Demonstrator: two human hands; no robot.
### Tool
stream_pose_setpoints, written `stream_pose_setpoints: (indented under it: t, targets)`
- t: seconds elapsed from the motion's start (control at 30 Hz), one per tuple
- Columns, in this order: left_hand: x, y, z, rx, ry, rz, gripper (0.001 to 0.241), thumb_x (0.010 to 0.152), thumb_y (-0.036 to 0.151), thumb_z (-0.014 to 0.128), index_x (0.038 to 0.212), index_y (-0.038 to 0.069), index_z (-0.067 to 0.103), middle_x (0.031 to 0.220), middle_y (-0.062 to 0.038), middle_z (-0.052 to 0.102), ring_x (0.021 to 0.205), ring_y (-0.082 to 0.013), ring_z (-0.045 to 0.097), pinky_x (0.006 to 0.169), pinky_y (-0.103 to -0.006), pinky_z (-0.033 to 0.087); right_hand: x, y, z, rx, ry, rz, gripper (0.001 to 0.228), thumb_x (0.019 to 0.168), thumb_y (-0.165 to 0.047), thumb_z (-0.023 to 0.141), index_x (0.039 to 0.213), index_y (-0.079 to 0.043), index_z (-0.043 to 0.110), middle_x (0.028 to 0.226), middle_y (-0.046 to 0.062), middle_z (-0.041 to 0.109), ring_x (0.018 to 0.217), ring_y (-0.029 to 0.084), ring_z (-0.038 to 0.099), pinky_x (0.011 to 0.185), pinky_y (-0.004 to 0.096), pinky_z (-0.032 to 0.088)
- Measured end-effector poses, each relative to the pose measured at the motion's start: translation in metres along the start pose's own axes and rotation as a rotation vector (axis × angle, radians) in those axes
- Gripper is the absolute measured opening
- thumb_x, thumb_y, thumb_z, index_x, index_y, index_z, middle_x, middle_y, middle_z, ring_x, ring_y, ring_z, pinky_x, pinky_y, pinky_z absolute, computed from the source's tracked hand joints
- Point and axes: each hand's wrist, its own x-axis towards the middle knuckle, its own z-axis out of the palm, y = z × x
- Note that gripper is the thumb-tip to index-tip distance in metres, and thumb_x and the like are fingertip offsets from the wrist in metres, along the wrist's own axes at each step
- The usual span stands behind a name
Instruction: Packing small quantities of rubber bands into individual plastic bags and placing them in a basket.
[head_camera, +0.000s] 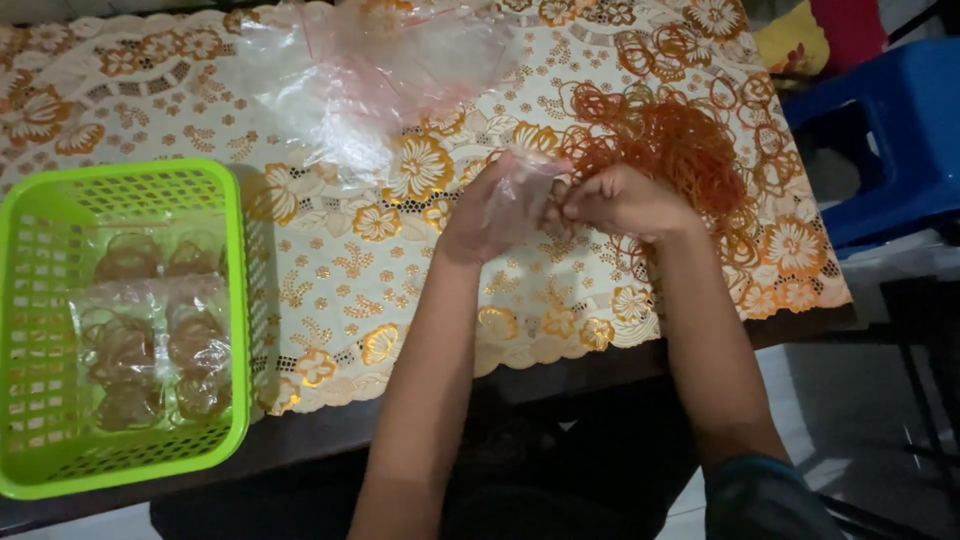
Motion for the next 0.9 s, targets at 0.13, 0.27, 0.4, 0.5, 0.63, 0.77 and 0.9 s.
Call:
stream_pose_setpoints:
  t: [0.13, 0.27, 0.4, 0.5, 0.63, 0.77, 0.9]
  targets:
    - [-0.018, 0.014, 0.069, 0.111, -0.019, -0.08, 0.073, 0.098, 0.069, 0.049, 0.135, 0.007, 0.062, 0.117, -0.01, 0.069, 0.099, -0.0241, 0.069, 0.081, -0.0356, 0.052, -0.003, 0.01, -0.022, -0.116, -0.004, 0.006, 0.009, 0.089, -0.001, 0.069, 0.092, 0.0, 0.077, 0.064, 0.016, 0.071, 0.037, 0.001, 0.039, 0.032, 0.015, 0.02]
    - [-0.008, 0.009, 0.06, 0.199, -0.032, -0.092, 0.08, 0.097, 0.072, 0.051, 0.137, 0.003, 0.057, 0.123, -0.017, 0.066, 0.107, -0.03, 0.068, 0.084, -0.038, 0.054, -0.011, 0.011, -0.043, -0.215, -0.025, -0.03, 0.01, 0.084, -0.007, 0.07, 0.091, -0.003, 0.077, 0.071, 0.01, 0.075, 0.051, 0.006, 0.052, 0.046, 0.019, 0.033]
    - [-0.011, 0.013, 0.082, 0.231, -0.025, -0.037, 0.065, 0.102, 0.066, 0.048, 0.126, 0.008, 0.062, 0.119, -0.015, 0.066, 0.112, -0.0314, 0.067, 0.095, -0.0427, 0.054, -0.016, 0.003, -0.04, -0.281, -0.043, -0.029, 0.01, 0.083, -0.012, 0.07, 0.087, -0.006, 0.076, 0.071, 0.004, 0.074, 0.055, 0.008, 0.053, 0.05, 0.022, 0.037]
    - [-0.016, 0.016, 0.096, 0.21, 0.038, -0.03, 0.059, 0.102, 0.062, 0.054, 0.123, 0.009, 0.065, 0.118, -0.013, 0.066, 0.113, -0.0298, 0.066, 0.1, -0.0421, 0.052, -0.016, 0.007, -0.044, -0.329, -0.042, -0.004, 0.012, 0.084, -0.011, 0.067, 0.079, -0.005, 0.076, 0.066, 0.006, 0.075, 0.039, 0.006, 0.043, 0.039, 0.022, 0.03]
    - [-0.015, 0.018, 0.086, 0.225, 0.077, -0.045, 0.06, 0.105, 0.058, 0.05, 0.128, 0.005, 0.064, 0.118, -0.013, 0.064, 0.114, -0.0288, 0.064, 0.104, -0.0443, 0.047, -0.024, 0.003, -0.051, -0.432, -0.033, -0.072, 0.015, 0.085, -0.01, 0.067, 0.087, 0.0, 0.079, 0.068, 0.011, 0.076, 0.048, 0.016, 0.053, 0.047, 0.028, 0.035]
    - [-0.006, 0.005, 0.056, 0.171, 0.146, -0.093, 0.051, 0.104, 0.057, 0.05, 0.122, 0.012, 0.066, 0.109, -0.004, 0.064, 0.098, -0.0166, 0.064, 0.087, -0.0305, 0.047, -0.015, 0.004, -0.038, -0.129, 0.229, -0.154, 0.011, 0.091, -0.006, 0.069, 0.096, 0.003, 0.072, 0.066, 0.011, 0.067, 0.036, 0.01, 0.049, 0.037, 0.023, 0.033]
    - [-0.006, 0.001, 0.056, 0.26, 0.119, -0.098, 0.053, 0.103, 0.063, 0.043, 0.119, 0.018, 0.067, 0.105, -0.005, 0.061, 0.095, -0.0197, 0.064, 0.073, -0.0331, 0.047, 0.003, 0.017, -0.014, 0.182, 0.54, -0.341, 0.009, 0.1, -0.005, 0.073, 0.101, -0.003, 0.064, 0.095, 0.016, 0.076, 0.076, 0.02, 0.076, 0.068, 0.022, 0.055]
